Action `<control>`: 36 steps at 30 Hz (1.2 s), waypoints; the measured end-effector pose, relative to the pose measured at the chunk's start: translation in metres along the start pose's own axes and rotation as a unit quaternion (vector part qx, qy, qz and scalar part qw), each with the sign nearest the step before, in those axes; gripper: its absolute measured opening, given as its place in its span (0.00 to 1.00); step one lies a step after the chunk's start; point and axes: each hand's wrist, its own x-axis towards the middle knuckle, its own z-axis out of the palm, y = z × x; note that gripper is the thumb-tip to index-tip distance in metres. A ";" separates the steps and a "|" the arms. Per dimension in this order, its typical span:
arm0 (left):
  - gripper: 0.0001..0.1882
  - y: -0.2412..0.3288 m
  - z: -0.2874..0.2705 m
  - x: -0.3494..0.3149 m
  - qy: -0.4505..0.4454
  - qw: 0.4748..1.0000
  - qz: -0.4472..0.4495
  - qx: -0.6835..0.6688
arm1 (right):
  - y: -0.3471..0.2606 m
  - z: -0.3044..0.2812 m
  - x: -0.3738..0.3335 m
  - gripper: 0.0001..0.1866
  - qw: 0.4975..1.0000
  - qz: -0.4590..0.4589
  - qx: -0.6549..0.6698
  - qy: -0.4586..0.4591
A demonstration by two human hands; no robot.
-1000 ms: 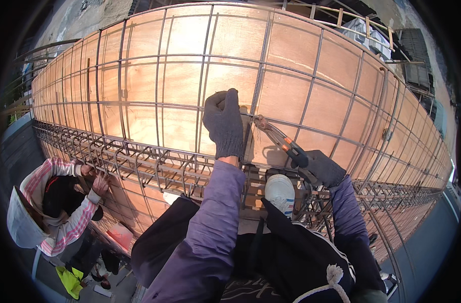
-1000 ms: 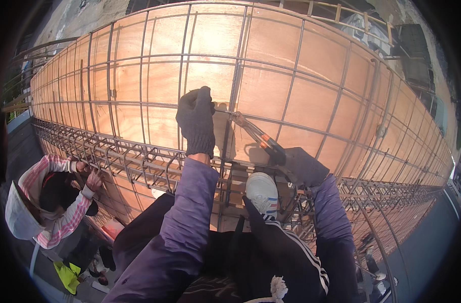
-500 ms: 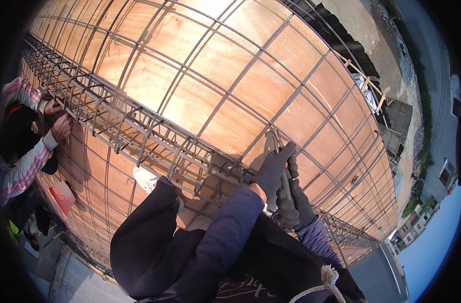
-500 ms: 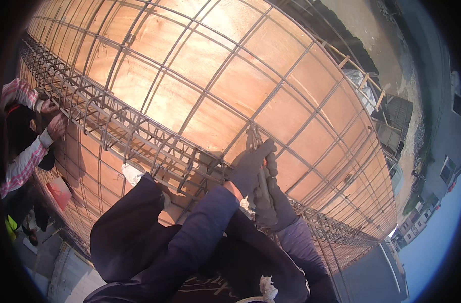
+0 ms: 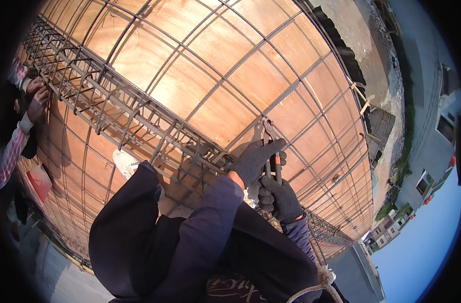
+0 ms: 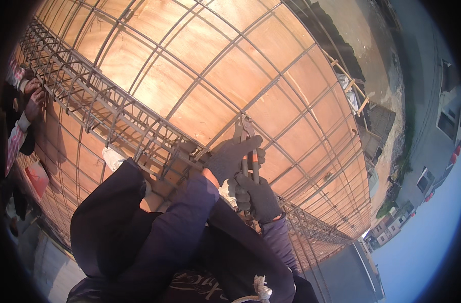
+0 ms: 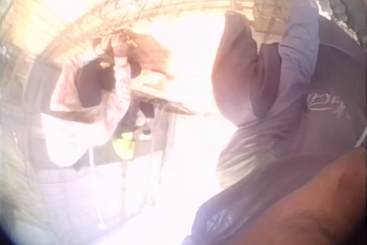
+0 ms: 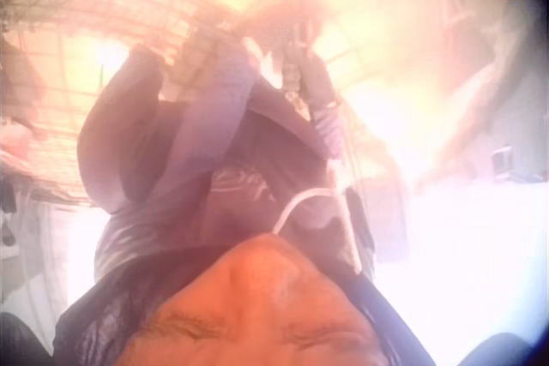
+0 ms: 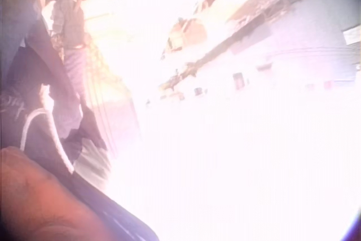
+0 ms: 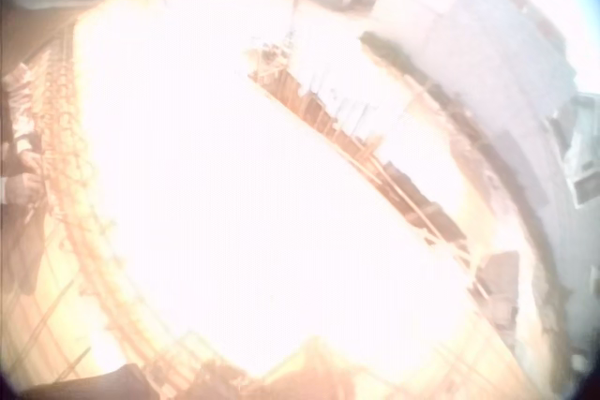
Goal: The person works on a metal scaffolding structure, using pliers to twist and secure wire ties at intersections of the metal grid. The person repeatedly positions the wires and tightens them to fasten the scaffolding components together.
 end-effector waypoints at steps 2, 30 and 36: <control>0.17 0.008 0.000 -0.010 -0.034 0.999 -0.030 -0.014 | 0.009 0.003 0.001 0.19 0.864 0.087 0.414 -0.273; 0.49 -0.011 0.008 0.020 0.097 0.961 0.089 0.244 | -0.068 0.057 -0.021 0.34 0.902 0.103 -0.393 0.146; 0.44 -0.007 0.016 0.022 0.082 0.988 0.080 0.104 | -0.095 0.063 -0.022 0.36 0.903 0.165 -0.368 0.146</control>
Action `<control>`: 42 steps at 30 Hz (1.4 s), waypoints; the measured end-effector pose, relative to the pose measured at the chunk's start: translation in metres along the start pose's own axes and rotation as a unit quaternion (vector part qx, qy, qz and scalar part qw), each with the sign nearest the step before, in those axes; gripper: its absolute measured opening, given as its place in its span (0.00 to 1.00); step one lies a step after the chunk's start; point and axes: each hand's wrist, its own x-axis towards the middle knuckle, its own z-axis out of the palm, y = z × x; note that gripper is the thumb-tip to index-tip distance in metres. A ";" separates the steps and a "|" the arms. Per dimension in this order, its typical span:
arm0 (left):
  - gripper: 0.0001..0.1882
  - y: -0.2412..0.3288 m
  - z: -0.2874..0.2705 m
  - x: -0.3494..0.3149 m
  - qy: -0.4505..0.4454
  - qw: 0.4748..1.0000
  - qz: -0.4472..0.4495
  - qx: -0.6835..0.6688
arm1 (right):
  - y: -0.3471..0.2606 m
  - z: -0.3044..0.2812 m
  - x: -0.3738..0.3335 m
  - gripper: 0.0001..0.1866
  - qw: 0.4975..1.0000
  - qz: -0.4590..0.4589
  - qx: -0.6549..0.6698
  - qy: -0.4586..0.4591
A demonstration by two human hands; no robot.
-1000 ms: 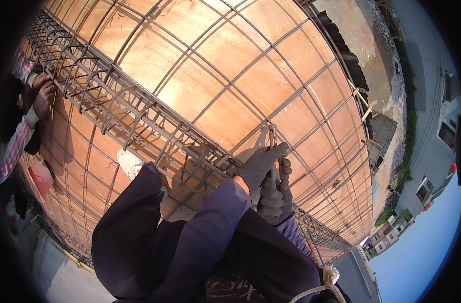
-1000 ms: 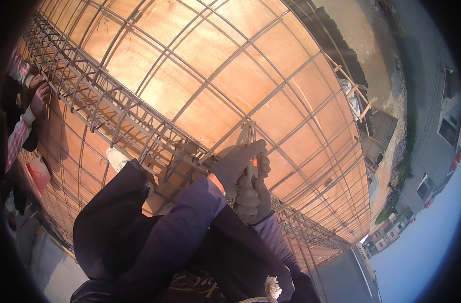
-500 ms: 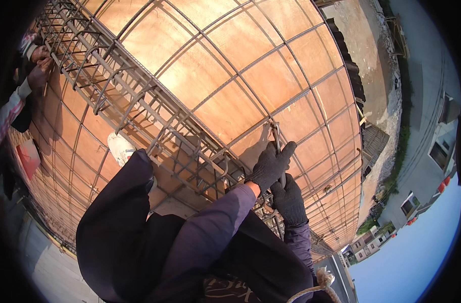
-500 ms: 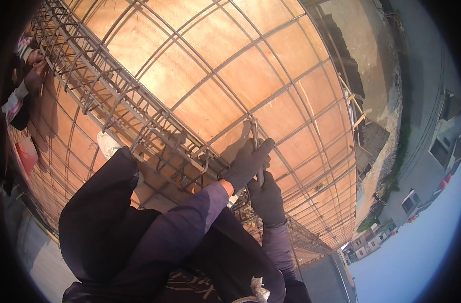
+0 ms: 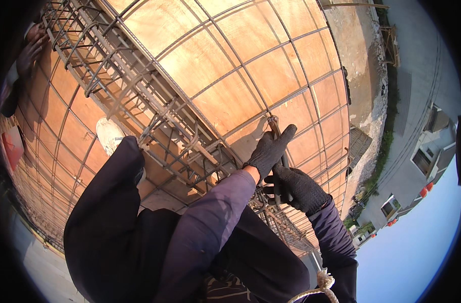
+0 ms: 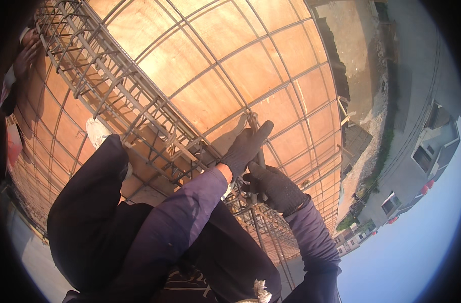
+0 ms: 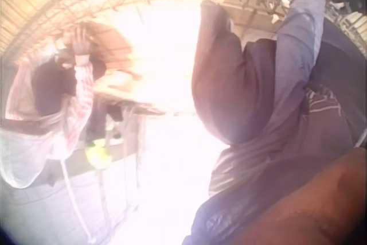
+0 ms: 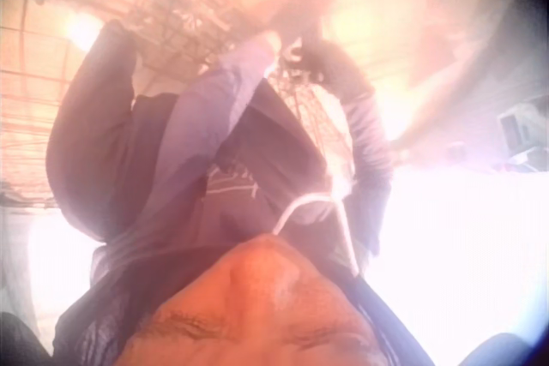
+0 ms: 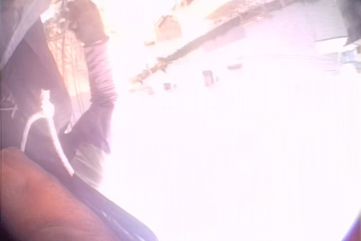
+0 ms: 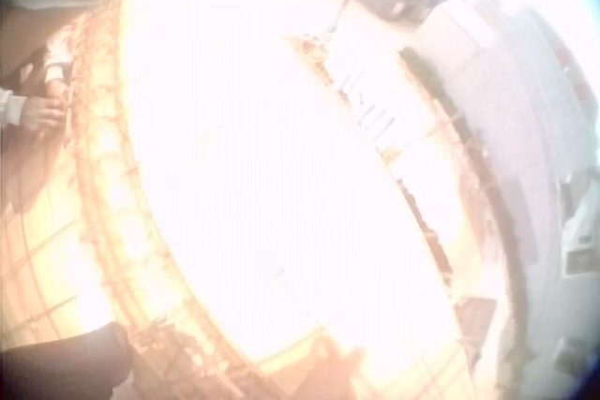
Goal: The person works on a metal scaffolding structure, using pliers to twist and secure wire ties at intersections of the metal grid. The person repeatedly positions the wires and tightens them to fasten the scaffolding components together.
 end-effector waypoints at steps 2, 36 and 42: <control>0.40 0.002 0.003 0.001 -0.001 0.999 -0.013 -0.044 | -0.009 -0.004 -0.003 0.36 1.000 0.019 0.018 -0.013; 0.34 0.000 -0.001 0.004 0.030 0.984 0.016 0.175 | 0.034 0.012 0.038 0.11 0.994 0.014 0.068 0.080; 0.36 -0.022 -0.007 -0.025 0.087 0.968 0.030 0.235 | 0.089 0.012 0.059 0.07 0.975 -0.001 0.218 -0.047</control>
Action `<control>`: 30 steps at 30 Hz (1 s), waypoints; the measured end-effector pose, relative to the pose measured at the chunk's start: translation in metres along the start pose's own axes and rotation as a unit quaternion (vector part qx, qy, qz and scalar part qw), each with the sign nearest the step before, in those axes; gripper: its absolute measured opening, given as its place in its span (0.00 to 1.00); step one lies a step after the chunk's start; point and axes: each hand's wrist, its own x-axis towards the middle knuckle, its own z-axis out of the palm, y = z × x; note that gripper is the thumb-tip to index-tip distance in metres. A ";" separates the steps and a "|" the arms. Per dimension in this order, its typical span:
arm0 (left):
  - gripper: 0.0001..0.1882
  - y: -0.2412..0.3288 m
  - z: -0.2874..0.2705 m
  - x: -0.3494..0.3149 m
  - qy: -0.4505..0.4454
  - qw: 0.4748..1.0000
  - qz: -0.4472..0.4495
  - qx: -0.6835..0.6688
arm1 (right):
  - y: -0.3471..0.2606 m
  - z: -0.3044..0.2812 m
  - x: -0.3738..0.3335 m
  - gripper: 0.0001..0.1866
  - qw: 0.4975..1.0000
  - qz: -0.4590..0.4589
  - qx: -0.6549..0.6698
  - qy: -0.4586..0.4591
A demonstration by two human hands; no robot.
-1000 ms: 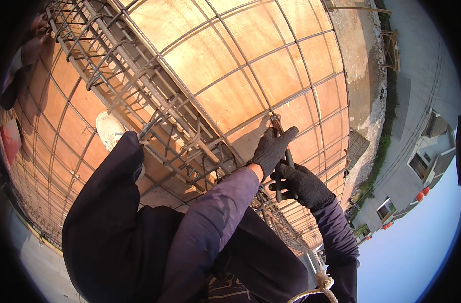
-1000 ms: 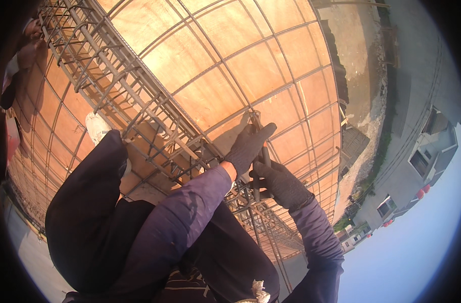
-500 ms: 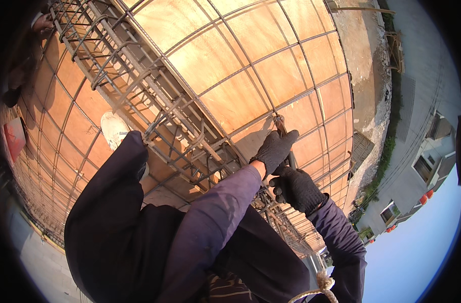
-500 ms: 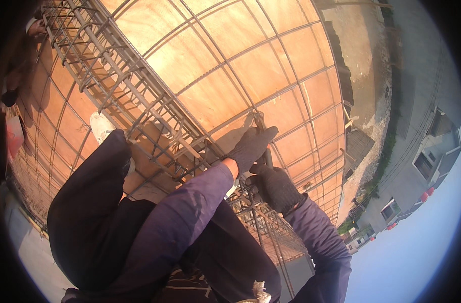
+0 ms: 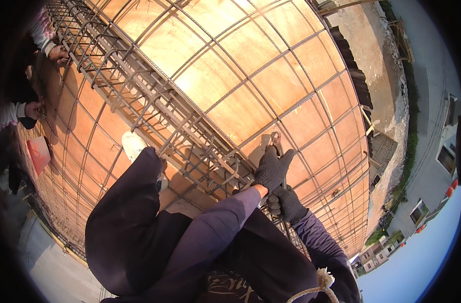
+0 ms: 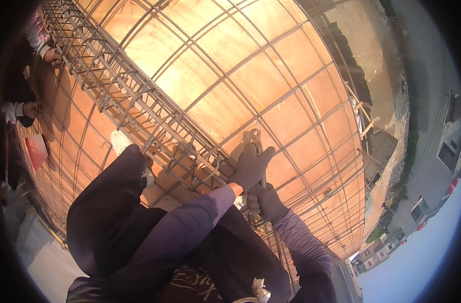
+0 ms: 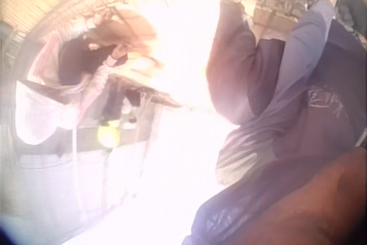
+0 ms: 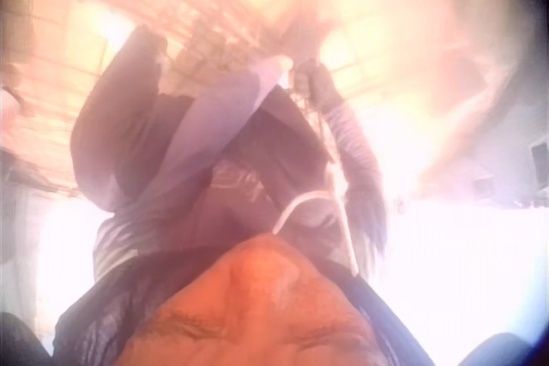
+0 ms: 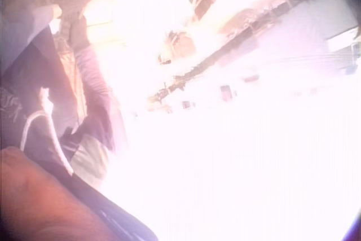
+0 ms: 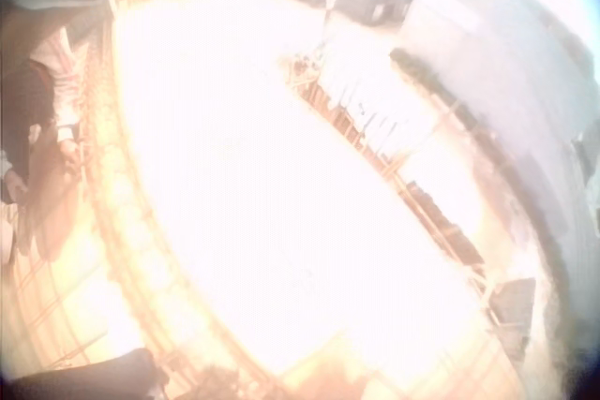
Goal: The person works on a metal scaffolding structure, using pliers to twist and secure wire ties at intersections of the metal grid. The person repeatedly positions the wires and tightens them to fasten the scaffolding components together.
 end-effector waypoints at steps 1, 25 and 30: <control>0.36 -0.007 -0.001 -0.005 0.004 1.000 0.004 0.001 | 0.008 -0.003 0.002 0.08 0.999 -0.027 0.005 -0.045; 0.51 0.070 -0.073 -0.009 0.173 0.979 0.103 0.041 | 0.051 -0.019 0.064 0.14 0.825 -0.398 -0.360 -0.178; 0.44 0.024 -0.092 -0.060 0.140 0.980 0.098 0.099 | 0.043 -0.010 0.054 0.11 0.778 -0.433 -0.450 -0.072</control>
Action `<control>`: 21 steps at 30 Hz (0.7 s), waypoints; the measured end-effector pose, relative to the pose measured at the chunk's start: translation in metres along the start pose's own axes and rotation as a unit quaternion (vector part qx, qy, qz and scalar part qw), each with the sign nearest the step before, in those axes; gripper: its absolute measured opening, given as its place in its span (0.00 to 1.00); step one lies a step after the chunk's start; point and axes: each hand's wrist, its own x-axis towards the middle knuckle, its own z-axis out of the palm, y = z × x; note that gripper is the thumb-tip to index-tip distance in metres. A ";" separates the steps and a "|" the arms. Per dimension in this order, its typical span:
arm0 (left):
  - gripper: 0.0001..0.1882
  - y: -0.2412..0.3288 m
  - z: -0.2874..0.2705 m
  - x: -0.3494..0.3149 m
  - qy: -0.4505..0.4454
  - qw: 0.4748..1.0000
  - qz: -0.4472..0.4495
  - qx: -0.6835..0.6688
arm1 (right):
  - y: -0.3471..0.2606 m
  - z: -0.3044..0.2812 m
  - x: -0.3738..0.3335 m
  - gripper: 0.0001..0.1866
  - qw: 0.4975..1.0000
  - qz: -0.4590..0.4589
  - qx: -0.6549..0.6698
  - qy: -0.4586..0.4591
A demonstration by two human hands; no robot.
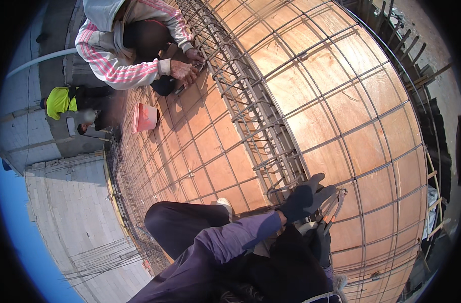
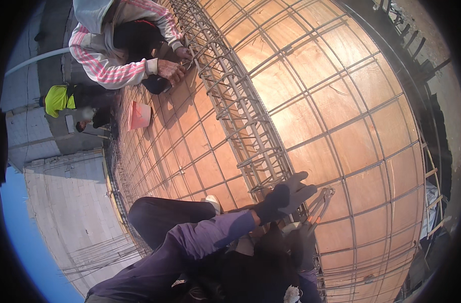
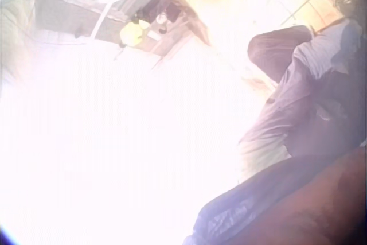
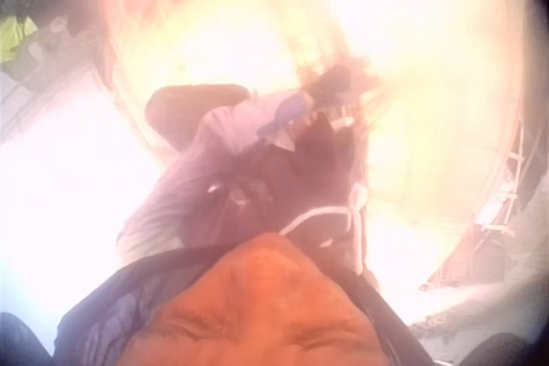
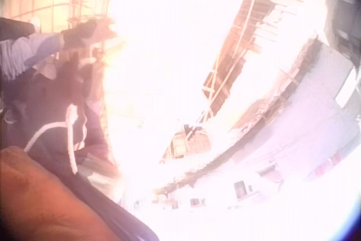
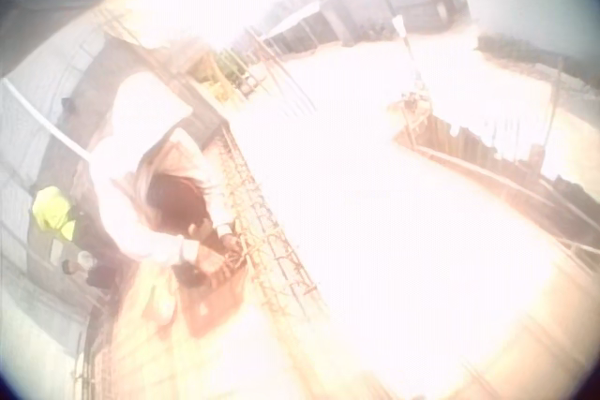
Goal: The person works on a metal scaffolding structure, using pliers to twist and secure wire ties at intersections of the metal grid. The person repeatedly positions the wires and tightens them to fasten the scaffolding components together.
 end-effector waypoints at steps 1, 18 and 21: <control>0.43 -0.018 -0.010 -0.018 -0.024 1.000 0.013 0.008 | 0.000 0.004 0.001 0.12 0.998 0.044 0.047 0.026; 0.17 -0.005 -0.104 -0.096 0.164 0.864 0.317 0.356 | 0.006 0.019 0.033 0.26 0.941 0.283 0.025 0.182; 0.15 0.085 -0.116 -0.121 0.275 0.705 0.391 0.524 | -0.012 0.004 0.049 0.26 0.962 0.208 -0.092 0.153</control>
